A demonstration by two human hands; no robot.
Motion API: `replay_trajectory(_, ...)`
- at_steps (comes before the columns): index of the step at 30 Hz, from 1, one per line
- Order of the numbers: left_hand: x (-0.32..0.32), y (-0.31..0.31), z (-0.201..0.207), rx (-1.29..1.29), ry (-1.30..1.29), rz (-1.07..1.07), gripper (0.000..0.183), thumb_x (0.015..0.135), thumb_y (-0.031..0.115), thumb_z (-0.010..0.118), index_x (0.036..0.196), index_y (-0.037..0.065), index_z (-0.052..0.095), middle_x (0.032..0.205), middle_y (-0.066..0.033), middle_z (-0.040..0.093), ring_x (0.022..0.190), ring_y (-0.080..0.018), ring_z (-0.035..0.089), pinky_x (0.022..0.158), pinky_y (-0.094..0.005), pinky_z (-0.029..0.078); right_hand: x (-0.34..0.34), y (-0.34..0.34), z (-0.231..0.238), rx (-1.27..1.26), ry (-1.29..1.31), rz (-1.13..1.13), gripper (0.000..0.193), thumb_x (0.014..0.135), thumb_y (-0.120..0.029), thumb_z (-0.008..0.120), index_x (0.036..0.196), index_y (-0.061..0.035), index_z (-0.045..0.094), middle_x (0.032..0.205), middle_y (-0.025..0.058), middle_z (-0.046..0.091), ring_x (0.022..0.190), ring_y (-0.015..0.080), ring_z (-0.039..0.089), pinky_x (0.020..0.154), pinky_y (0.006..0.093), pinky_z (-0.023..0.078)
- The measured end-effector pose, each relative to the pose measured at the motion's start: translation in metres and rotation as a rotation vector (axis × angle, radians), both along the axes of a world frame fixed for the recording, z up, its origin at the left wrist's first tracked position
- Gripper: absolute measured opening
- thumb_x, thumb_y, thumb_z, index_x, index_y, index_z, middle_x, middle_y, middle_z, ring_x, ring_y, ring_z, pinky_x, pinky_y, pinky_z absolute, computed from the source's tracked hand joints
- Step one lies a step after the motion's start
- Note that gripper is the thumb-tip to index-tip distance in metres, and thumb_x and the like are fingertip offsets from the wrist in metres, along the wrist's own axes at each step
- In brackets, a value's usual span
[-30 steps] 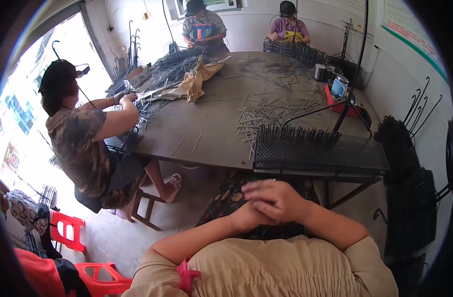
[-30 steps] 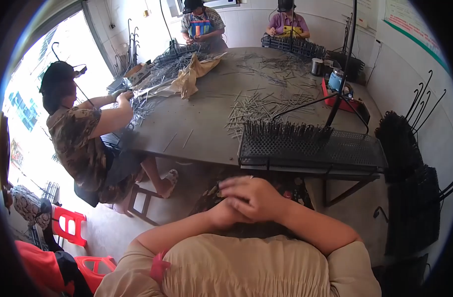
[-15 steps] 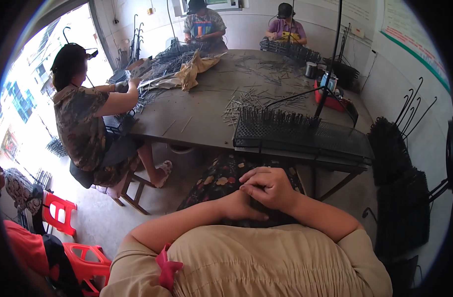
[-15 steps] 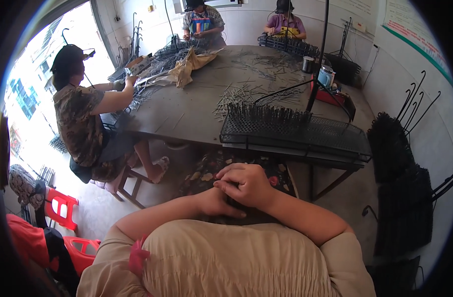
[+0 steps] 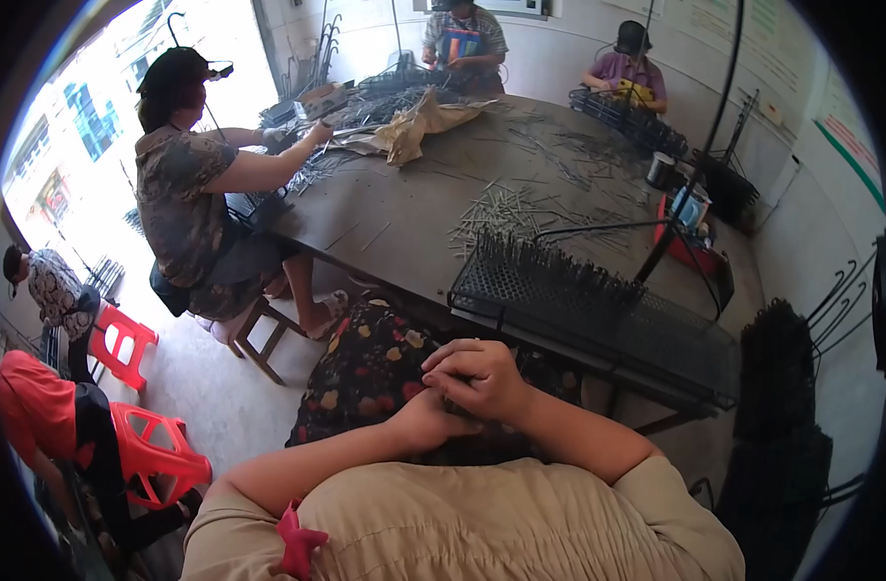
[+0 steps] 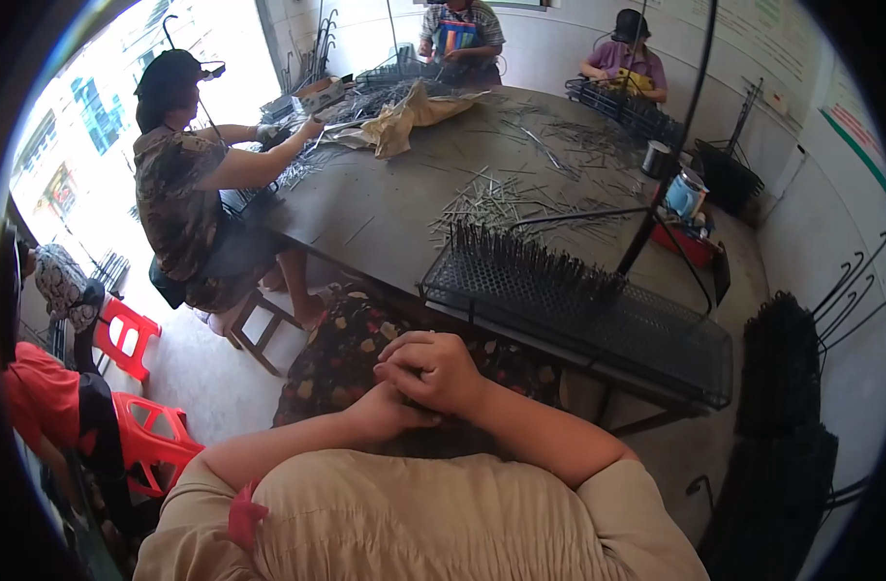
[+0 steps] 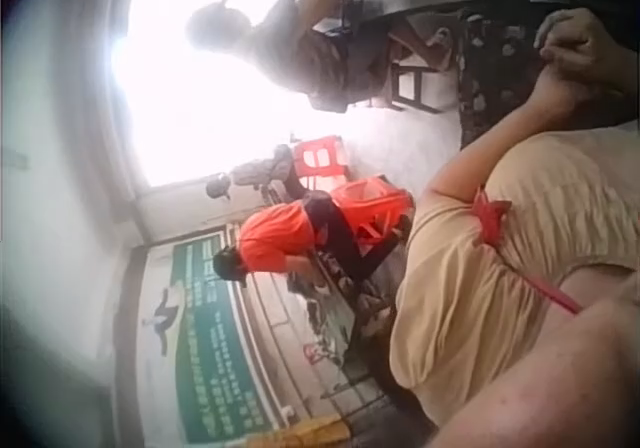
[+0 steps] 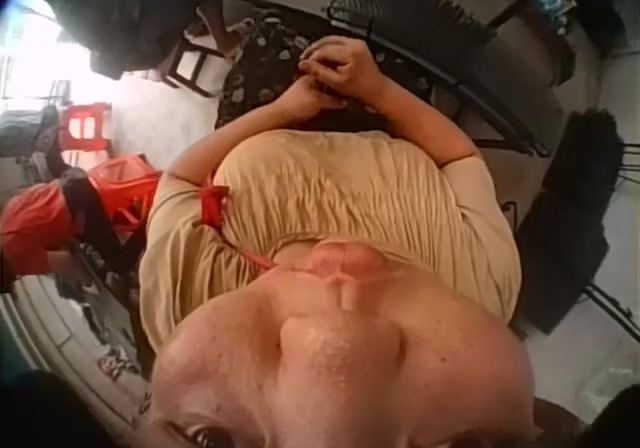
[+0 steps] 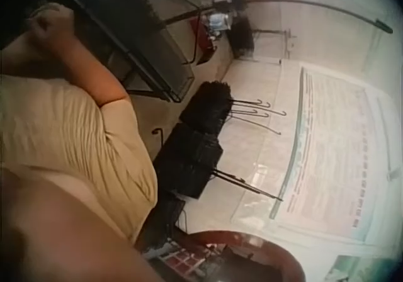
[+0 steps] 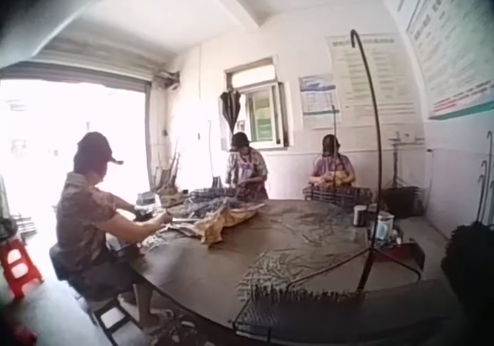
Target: The recorder picks up thin metal rods and manually inserts them into the holes of a perforated metal grid on a workbench.
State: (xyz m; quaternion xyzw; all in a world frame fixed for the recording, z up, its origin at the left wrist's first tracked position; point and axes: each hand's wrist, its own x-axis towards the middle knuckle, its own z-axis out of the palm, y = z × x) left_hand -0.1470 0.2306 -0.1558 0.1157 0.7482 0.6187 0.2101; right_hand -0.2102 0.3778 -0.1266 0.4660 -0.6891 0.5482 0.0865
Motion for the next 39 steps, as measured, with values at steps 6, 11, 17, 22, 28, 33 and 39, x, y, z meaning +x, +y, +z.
replay_trajectory(6,-0.018,-0.011,0.021,0.436,-0.396,0.342,0.015,0.089,0.002,0.060,0.104,0.003,0.059,0.088,-0.0078,0.064,0.079,-0.0195,0.065,0.067,-0.0326,0.054,-0.045,-0.037,0.002,-0.210,-0.115,-0.005,0.031,0.077,-0.011,0.078,0.104,-0.0031,0.065,0.115,0.0165,0.064,0.099,0.0296,0.066,0.080,0.0351,0.055)
replay_trajectory(11,-0.058,-0.034,0.042,0.551,-0.434,0.537,0.006,0.092,0.007,0.059,0.098,0.005,0.058,0.082,-0.0051,0.062,0.071,-0.0183,0.062,0.059,-0.0306,0.050,-0.066,-0.049,-0.004,-0.239,-0.062,-0.132,0.071,0.079,-0.010,0.078,0.137,-0.0070,0.036,0.145,0.0165,0.029,0.132,0.0279,0.042,0.107,0.0406,0.042)
replay_trajectory(17,-0.124,-0.053,0.053,0.847,-0.400,0.570,0.010,0.094,0.009,0.059,0.104,0.006,0.061,0.086,-0.0040,0.064,0.078,-0.0160,0.063,0.065,-0.0306,0.052,-0.092,-0.060,-0.012,-0.302,-0.267,-0.188,0.067,0.080,-0.013,0.079,0.132,-0.0044,0.039,0.143,0.0184,0.033,0.124,0.0265,0.048,0.103,0.0409,0.043)
replay_trajectory(22,-0.178,-0.056,0.078,1.065,-0.235,0.576,0.014,0.091,0.004,0.061,0.105,0.005,0.062,0.095,-0.0057,0.068,0.087,-0.0174,0.065,0.080,-0.0299,0.051,-0.121,-0.100,0.021,-0.894,-0.884,0.009,0.046,0.102,-0.045,0.043,0.120,-0.0031,0.050,0.119,0.0108,0.058,0.118,0.0215,0.051,0.107,0.0396,0.037)
replay_trajectory(28,-0.203,-0.050,0.072,0.848,0.078,0.422,0.019,0.093,0.003,0.060,0.112,0.002,0.062,0.105,-0.0057,0.068,0.099,-0.0141,0.062,0.091,-0.0280,0.048,-0.158,-0.124,0.040,-1.090,-0.924,-0.158,0.042,0.104,-0.043,0.039,0.113,-0.0039,0.052,0.113,0.0098,0.058,0.111,0.0196,0.054,0.102,0.0344,0.040)
replay_trajectory(33,-0.214,-0.071,0.053,0.837,-0.008,0.367,0.017,0.094,0.000,0.059,0.112,0.002,0.061,0.104,-0.0034,0.067,0.098,-0.0123,0.063,0.091,-0.0268,0.048,-0.170,-0.145,0.026,-1.014,-0.809,-0.377,0.042,0.105,-0.043,0.038,0.111,-0.0045,0.053,0.112,0.0093,0.058,0.107,0.0178,0.053,0.097,0.0334,0.042)
replay_trajectory(39,-0.196,-0.097,0.033,0.864,-0.159,0.319,0.018,0.094,0.000,0.060,0.112,0.003,0.060,0.108,-0.0038,0.065,0.101,-0.0125,0.061,0.090,-0.0268,0.048,-0.145,-0.169,0.020,-0.875,-0.786,-0.571,0.041,0.104,-0.043,0.040,0.110,-0.0050,0.053,0.108,0.0077,0.056,0.104,0.0165,0.052,0.094,0.0315,0.042)
